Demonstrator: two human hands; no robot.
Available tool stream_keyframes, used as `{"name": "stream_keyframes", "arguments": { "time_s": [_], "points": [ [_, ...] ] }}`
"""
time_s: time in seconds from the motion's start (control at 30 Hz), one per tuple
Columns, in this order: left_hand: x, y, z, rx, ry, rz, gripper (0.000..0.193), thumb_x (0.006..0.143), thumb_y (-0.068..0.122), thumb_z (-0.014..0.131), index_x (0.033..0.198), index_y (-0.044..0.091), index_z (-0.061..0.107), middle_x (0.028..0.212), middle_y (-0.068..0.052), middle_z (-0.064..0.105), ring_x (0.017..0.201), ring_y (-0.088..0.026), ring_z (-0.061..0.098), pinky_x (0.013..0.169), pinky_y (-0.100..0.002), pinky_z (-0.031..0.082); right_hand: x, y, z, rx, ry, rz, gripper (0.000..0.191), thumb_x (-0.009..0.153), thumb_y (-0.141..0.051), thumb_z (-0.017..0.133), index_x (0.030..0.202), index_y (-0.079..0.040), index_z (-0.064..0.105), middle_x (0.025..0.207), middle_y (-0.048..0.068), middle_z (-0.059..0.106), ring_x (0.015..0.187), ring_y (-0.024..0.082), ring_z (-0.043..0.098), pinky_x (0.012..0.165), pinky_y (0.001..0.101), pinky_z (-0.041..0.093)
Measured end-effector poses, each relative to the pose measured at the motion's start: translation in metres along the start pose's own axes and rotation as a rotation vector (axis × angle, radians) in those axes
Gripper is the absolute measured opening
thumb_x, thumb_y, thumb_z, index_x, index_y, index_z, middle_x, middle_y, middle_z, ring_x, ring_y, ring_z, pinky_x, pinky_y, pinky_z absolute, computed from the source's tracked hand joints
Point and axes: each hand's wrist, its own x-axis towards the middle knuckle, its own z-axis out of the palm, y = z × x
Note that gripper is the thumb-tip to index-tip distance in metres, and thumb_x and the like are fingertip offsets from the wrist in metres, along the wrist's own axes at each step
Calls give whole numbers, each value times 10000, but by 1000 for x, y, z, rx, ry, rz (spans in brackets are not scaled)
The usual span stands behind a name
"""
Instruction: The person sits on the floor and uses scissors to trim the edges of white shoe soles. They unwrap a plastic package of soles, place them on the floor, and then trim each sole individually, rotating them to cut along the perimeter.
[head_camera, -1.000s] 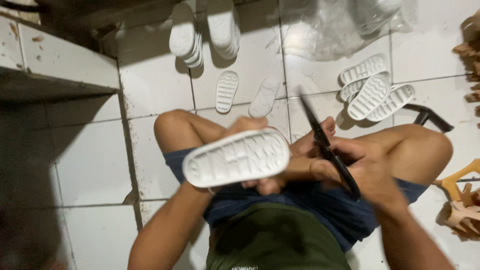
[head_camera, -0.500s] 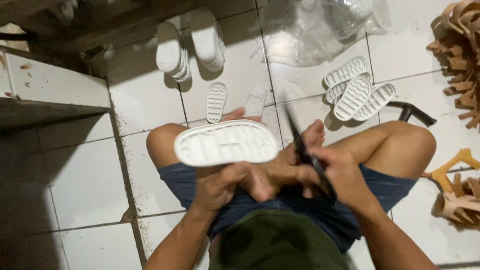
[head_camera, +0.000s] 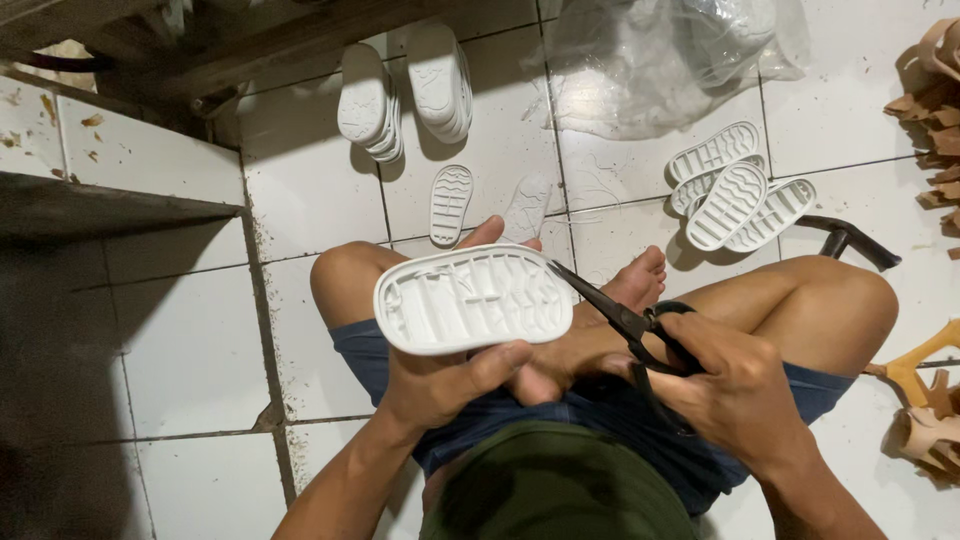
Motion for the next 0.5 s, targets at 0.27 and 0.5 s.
{"name": "stream_keyframes", "arguments": {
  "time_s": [0.27, 0.5],
  "points": [
    [1, 2, 2, -125, 39, -161, 792, 810, 57, 801, 1496, -122, 446, 1504, -320, 565, 1364, -292, 623, 1203, -424, 506, 2, 3, -2, -62, 9, -64, 356, 667, -116, 834, 960, 25, 687, 693, 95, 658, 535, 203, 632, 491, 334, 489],
    [6, 2, -8, -9, -116, -315, 736, 804, 170, 819, 1409, -96, 497, 1407, -215, 615, 1219, -222, 669, 1090, -344, 544, 9, 1, -4, -48, -78, -61, 272, 670, -120, 853, 798, 2, 646, 643, 91, 634, 496, 222, 605, 479, 352, 471]
  ]
}}
